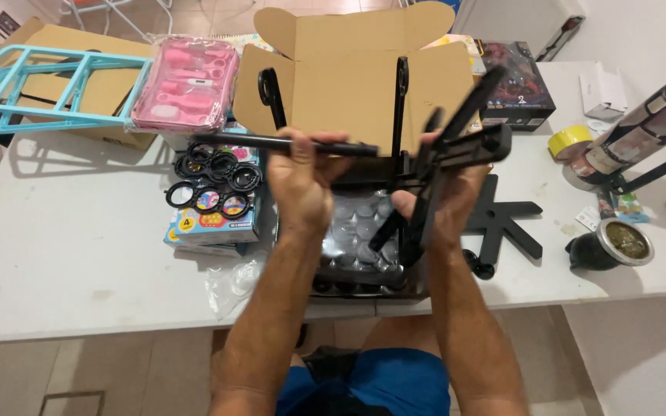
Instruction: Unboxing and assembling a rotating spice rack on a table in a retail environment.
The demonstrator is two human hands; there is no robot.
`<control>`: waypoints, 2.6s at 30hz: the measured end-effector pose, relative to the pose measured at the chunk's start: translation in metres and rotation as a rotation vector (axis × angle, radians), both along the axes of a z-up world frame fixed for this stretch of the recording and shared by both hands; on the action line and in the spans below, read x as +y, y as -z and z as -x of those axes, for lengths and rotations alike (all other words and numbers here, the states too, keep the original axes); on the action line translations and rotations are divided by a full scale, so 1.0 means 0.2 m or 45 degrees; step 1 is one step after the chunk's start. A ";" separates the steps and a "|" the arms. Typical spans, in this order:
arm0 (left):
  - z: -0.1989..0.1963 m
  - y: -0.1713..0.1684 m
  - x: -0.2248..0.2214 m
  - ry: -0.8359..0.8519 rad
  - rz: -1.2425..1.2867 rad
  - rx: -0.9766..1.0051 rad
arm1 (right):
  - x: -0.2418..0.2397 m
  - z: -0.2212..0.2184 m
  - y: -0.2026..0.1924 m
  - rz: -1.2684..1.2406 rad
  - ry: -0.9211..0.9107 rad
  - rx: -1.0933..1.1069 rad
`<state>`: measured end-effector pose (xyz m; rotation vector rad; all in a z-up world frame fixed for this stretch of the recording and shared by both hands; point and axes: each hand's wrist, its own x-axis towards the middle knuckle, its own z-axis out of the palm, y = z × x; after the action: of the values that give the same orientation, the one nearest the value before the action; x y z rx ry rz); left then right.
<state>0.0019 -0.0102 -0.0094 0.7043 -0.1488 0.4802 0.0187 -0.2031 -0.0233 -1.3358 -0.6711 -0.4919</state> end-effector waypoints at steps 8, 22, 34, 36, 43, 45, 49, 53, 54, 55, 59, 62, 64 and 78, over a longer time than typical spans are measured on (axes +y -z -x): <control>0.27 0.00 0.41 -0.026 -0.719 -0.053 | -0.73 -0.03 -0.09 0.277 0.450 0.269; 0.35 0.04 0.29 0.154 -2.242 0.256 | -0.90 -0.30 0.45 2.044 0.794 0.993; 0.42 0.28 0.17 0.167 -2.868 -0.139 | -0.59 -0.18 0.07 1.320 0.588 0.406; 0.43 0.28 0.17 -0.099 -2.879 -0.247 | -0.53 -0.23 0.07 1.207 0.544 0.298; 0.59 0.02 0.30 -0.806 -2.428 -0.597 | -0.37 -0.35 0.12 0.780 0.454 0.327; 0.68 -0.07 0.41 -0.862 -2.393 -0.559 | -0.30 -0.38 0.12 0.753 0.455 0.305; 0.92 -0.15 0.71 -1.027 -2.061 -0.217 | -0.15 -0.42 0.12 0.749 0.428 0.213; 1.17 -0.05 1.02 -1.228 -1.828 0.569 | 0.06 -0.38 -0.06 1.102 0.591 0.280; 1.14 -0.01 1.11 -1.236 -1.831 0.585 | 0.03 -0.45 0.01 1.104 0.574 0.280; 1.13 0.03 1.19 -1.236 -1.959 0.576 | 0.02 -0.53 0.09 1.200 0.672 0.184; 1.12 0.40 1.54 -1.391 -2.254 0.755 | 0.05 -0.57 0.12 1.315 0.774 0.242; 1.17 0.66 1.75 -1.526 -2.635 0.838 | 0.07 -0.47 0.02 1.265 0.766 0.201; 1.21 0.76 1.84 -1.465 -2.784 0.829 | 0.04 -0.43 -0.03 1.264 0.754 0.265; 1.12 1.03 2.19 -0.661 -3.064 0.833 | -0.21 -0.35 -0.09 1.123 0.692 0.519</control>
<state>-0.2223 0.4281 -0.2161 3.2614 0.1915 0.3163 0.0886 -0.2449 -0.0046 -2.4006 -0.1490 -0.3302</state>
